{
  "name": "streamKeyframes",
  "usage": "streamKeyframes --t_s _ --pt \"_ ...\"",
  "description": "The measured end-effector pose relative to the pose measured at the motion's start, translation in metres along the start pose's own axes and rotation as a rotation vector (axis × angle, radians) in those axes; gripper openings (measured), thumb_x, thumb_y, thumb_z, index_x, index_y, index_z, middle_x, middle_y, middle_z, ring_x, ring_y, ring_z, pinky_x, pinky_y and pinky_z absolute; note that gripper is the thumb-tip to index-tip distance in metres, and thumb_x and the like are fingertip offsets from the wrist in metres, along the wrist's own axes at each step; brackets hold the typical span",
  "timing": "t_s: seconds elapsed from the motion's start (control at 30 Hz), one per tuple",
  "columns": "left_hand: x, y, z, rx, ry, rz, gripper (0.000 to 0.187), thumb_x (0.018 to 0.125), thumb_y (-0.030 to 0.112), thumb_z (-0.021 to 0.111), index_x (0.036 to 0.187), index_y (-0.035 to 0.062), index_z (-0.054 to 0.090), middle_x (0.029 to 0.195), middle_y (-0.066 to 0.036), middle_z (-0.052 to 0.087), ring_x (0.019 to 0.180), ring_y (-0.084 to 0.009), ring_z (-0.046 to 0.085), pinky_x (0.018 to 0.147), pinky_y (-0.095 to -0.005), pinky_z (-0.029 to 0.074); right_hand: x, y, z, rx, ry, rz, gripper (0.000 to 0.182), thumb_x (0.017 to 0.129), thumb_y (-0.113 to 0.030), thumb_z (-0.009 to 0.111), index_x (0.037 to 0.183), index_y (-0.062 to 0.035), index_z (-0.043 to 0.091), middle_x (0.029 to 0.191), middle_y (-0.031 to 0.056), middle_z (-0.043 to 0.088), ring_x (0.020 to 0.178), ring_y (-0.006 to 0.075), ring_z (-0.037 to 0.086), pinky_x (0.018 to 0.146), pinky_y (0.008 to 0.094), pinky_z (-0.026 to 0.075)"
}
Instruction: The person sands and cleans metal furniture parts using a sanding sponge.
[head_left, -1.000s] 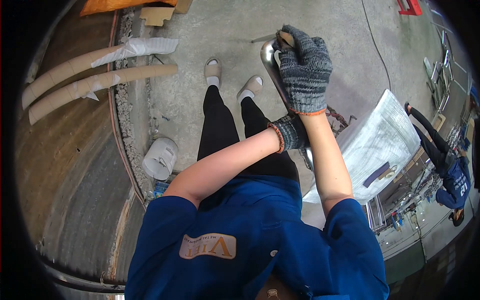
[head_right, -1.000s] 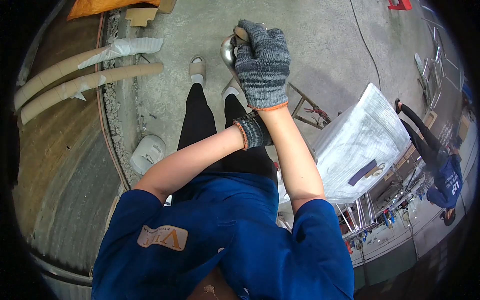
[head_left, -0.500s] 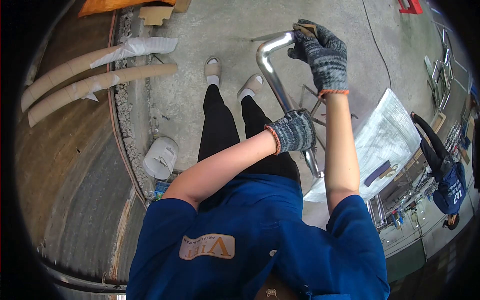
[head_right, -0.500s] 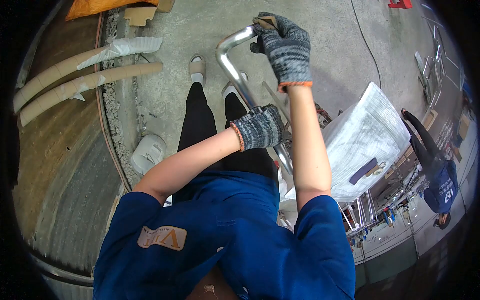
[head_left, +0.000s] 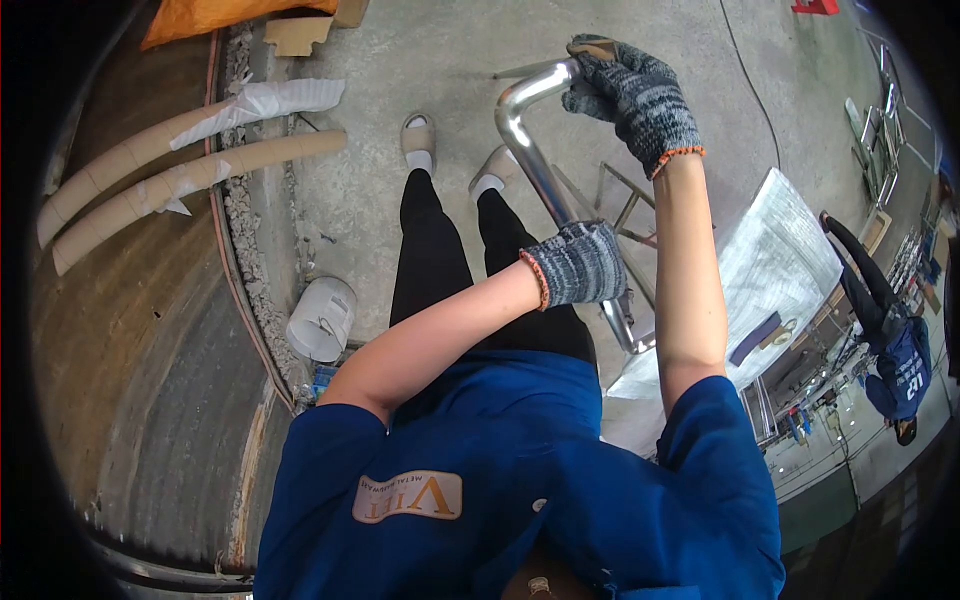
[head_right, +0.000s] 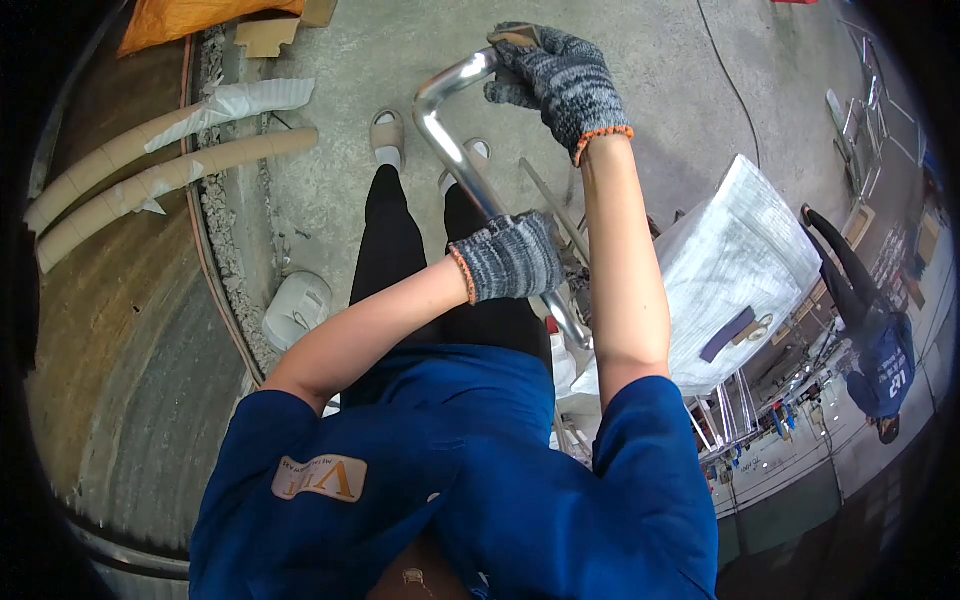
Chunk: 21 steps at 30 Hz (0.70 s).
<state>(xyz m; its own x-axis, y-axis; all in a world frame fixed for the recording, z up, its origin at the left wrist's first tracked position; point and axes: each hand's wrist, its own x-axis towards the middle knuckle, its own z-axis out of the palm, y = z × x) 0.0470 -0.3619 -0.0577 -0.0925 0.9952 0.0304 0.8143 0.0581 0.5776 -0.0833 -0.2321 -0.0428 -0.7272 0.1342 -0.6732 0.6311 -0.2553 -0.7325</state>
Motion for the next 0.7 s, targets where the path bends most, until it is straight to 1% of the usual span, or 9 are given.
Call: streamKeyframes --t_s 0.27,0.33,0.4,0.43,0.47,0.53,0.57,0.67,0.7 --pt "0.003 0.000 -0.001 -0.041 0.004 -0.043 0.012 0.072 0.018 0.061 0.066 0.0113 0.068 0.064 -0.008 0.064 0.065 -0.0243 0.065 0.059 -0.0428 0.050 -0.023 0.010 0.022 -0.191 0.166 -0.344 0.026 0.092 -0.004 0.064 0.117 0.0052 0.065 0.100 0.0178 0.071 0.082 0.0224 0.072 0.073 0.0332 0.064" --pt "0.005 0.001 0.001 -0.071 -0.067 -0.035 0.015 0.077 0.020 0.060 0.075 0.0102 0.071 0.076 -0.011 0.067 0.075 -0.0272 0.067 0.060 -0.0462 0.052 -0.030 0.011 0.030 -0.215 0.216 -0.344 0.026 0.093 -0.003 0.061 0.117 0.0049 0.065 0.100 0.0184 0.071 0.082 0.0223 0.072 0.074 0.0330 0.064" --pt "0.006 0.002 0.003 -0.108 -0.097 -0.114 0.021 0.085 0.024 0.057 0.091 0.0109 0.073 0.092 -0.011 0.070 0.085 -0.0301 0.068 0.067 -0.0490 0.055 -0.030 0.020 0.031 -0.349 0.285 -0.517 0.026 0.094 -0.001 0.057 0.118 0.0048 0.064 0.102 0.0182 0.071 0.082 0.0229 0.073 0.074 0.0322 0.064" --pt "0.014 -0.001 -0.012 -0.289 -0.318 -0.178 0.030 0.093 0.030 0.052 0.112 0.0132 0.068 0.118 -0.012 0.066 0.108 -0.0308 0.063 0.090 -0.0499 0.052 -0.026 0.025 0.032 -0.457 0.332 -0.609 0.026 0.090 0.000 0.060 0.115 0.0020 0.067 0.100 0.0162 0.071 0.085 0.0226 0.072 0.074 0.0317 0.062" --pt "0.012 0.000 -0.005 -0.292 -0.319 -0.179 0.030 0.093 0.030 0.052 0.112 0.0132 0.068 0.118 -0.012 0.066 0.108 -0.0308 0.063 0.090 -0.0499 0.052 -0.027 0.029 0.030 -0.457 0.331 -0.606 0.026 0.090 0.000 0.060 0.115 0.0020 0.067 0.100 0.0162 0.071 0.085 0.0226 0.072 0.074 0.0317 0.062" --pt "0.006 0.000 -0.008 -0.321 0.098 -0.163 0.036 0.096 0.033 0.048 0.125 0.0145 0.060 0.135 -0.013 0.057 0.125 -0.0280 0.053 0.108 -0.0462 0.039 -0.034 0.025 0.036 -0.832 0.471 -0.881 0.027 0.086 -0.002 0.065 0.113 -0.0022 0.070 0.096 0.0137 0.071 0.087 0.0221 0.072 0.076 0.0321 0.060" --pt "0.009 0.000 -0.010 -0.412 -0.196 -0.224 0.038 0.100 0.033 0.043 0.131 0.0156 0.055 0.145 -0.011 0.049 0.135 -0.0259 0.043 0.115 -0.0449 0.029 -0.033 0.028 0.039 -0.749 0.477 -0.881 0.029 0.082 -0.004 0.068 0.110 -0.0050 0.071 0.092 0.0132 0.070 0.085 0.0221 0.070 0.076 0.0332 0.057" --pt "0.004 0.003 0.005 -0.486 -0.203 -0.280 0.035 0.102 0.033 0.040 0.128 0.0142 0.056 0.140 -0.010 0.053 0.131 -0.0245 0.047 0.113 -0.0421 0.033 -0.042 0.028 0.049 -0.801 0.446 -0.897 0.028 0.081 -0.005 0.069 0.109 -0.0059 0.072 0.091 0.0138 0.069 0.082 0.0247 0.069 0.074 0.0348 0.055" --pt "0.012 0.008 0.078 -0.426 -0.144 -0.236 0.038 0.104 0.033 0.036 0.133 0.0138 0.052 0.145 -0.009 0.049 0.134 -0.0236 0.044 0.115 -0.0407 0.029 -0.045 0.029 0.055 -0.835 0.449 -0.964 0.026 0.080 -0.007 0.071 0.106 -0.0082 0.072 0.089 0.0139 0.067 0.081 0.0276 0.067 0.073 0.0362 0.054"
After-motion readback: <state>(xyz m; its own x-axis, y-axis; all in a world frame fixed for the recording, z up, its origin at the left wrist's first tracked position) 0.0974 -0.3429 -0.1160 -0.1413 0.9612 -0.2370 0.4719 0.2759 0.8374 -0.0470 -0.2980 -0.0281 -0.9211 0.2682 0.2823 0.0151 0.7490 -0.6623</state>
